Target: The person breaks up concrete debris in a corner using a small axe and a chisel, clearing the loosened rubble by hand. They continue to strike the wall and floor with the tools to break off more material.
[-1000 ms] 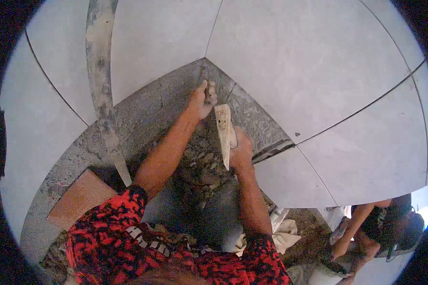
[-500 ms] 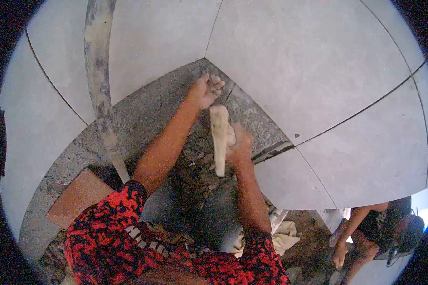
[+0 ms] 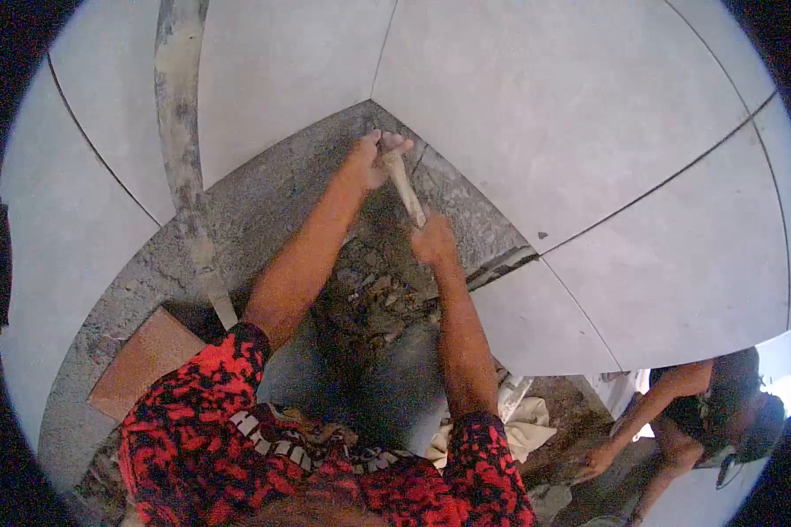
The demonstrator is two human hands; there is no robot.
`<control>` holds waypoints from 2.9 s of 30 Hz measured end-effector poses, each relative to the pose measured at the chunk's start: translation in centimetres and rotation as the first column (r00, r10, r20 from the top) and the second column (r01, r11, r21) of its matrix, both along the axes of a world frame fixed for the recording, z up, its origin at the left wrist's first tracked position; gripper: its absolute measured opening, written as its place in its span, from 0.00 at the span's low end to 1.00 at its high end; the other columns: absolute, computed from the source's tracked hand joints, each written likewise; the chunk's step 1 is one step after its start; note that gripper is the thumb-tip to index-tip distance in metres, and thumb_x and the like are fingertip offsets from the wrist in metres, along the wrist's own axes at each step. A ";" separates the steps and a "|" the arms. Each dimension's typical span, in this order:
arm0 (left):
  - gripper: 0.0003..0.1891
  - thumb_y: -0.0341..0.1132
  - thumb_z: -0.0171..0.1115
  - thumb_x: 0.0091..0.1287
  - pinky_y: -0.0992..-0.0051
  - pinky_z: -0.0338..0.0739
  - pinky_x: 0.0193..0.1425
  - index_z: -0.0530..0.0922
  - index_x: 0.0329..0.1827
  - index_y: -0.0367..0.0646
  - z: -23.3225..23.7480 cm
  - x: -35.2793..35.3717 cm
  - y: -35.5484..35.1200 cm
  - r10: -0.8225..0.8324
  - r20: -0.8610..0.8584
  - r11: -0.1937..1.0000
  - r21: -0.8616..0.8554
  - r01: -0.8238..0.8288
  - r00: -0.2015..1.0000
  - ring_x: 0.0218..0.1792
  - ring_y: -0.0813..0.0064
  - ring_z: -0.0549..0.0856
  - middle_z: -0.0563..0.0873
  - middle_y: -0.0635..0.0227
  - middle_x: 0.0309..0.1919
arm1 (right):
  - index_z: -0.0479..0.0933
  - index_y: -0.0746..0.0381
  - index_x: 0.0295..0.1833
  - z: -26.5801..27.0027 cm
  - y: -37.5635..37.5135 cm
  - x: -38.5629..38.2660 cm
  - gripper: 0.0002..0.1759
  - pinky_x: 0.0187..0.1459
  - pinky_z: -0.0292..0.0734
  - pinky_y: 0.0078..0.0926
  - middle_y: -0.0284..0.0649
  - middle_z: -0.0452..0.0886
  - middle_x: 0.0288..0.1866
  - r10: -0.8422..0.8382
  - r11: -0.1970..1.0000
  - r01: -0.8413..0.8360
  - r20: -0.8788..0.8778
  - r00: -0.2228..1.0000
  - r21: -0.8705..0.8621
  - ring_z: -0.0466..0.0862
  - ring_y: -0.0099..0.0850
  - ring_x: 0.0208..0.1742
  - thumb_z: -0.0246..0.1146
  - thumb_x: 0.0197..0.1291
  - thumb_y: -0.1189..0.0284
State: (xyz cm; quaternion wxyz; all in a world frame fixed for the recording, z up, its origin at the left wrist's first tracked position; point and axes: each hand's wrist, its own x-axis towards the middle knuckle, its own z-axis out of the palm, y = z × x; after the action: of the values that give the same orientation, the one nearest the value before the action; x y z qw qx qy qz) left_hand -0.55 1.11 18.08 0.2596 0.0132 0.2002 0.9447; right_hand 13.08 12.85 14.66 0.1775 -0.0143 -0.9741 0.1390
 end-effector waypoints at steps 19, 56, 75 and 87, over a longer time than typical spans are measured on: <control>0.16 0.42 0.37 0.63 0.80 0.53 0.09 0.71 0.36 0.40 -1.9 3.8 -3.8 0.139 -0.187 0.815 -0.537 -0.220 0.972 0.07 0.83 0.60 0.67 0.75 0.10 | 0.71 0.65 0.36 5.4 -4.2 5.3 0.23 0.32 0.68 0.33 0.44 0.75 0.25 -0.120 0.930 0.126 0.040 0.992 -0.344 0.75 0.38 0.27 0.59 0.44 0.55; 0.10 0.39 0.47 0.58 0.68 0.70 0.40 0.71 0.35 0.42 -0.2 -0.6 -8.3 -0.154 0.028 0.985 0.086 0.151 0.988 0.44 0.67 0.75 0.78 0.69 0.31 | 0.68 0.61 0.38 8.1 -9.3 1.6 0.14 0.29 0.72 0.37 0.44 0.74 0.25 0.317 0.935 -0.288 -0.122 0.941 0.207 0.76 0.39 0.28 0.53 0.42 0.69; 0.17 0.42 0.43 0.57 0.65 0.70 0.35 0.73 0.39 0.38 -5.9 -6.7 -10.3 -0.614 -0.630 0.100 -0.660 -0.745 0.476 0.30 0.57 0.77 0.77 0.52 0.28 | 0.67 0.60 0.35 6.3 -7.3 8.5 0.13 0.33 0.68 0.42 0.49 0.74 0.29 0.080 0.997 -0.076 0.128 0.988 -0.033 0.74 0.48 0.32 0.58 0.39 0.70; 0.21 0.46 0.40 0.59 0.59 0.66 0.39 0.72 0.31 0.34 -3.5 -0.7 -4.5 -0.121 -0.743 0.155 -0.669 -0.727 0.658 0.35 0.48 0.74 0.75 0.46 0.30 | 0.68 0.61 0.36 4.5 -6.6 9.9 0.15 0.35 0.68 0.40 0.50 0.75 0.30 0.064 0.978 -0.034 0.142 0.988 -0.208 0.74 0.48 0.34 0.59 0.39 0.71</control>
State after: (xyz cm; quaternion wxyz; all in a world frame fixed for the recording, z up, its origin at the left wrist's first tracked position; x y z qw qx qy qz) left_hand -1.29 -3.42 14.57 -0.0980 0.1338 0.8048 0.5699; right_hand 22.99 6.21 19.13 0.0989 -0.0187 -0.9652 0.2414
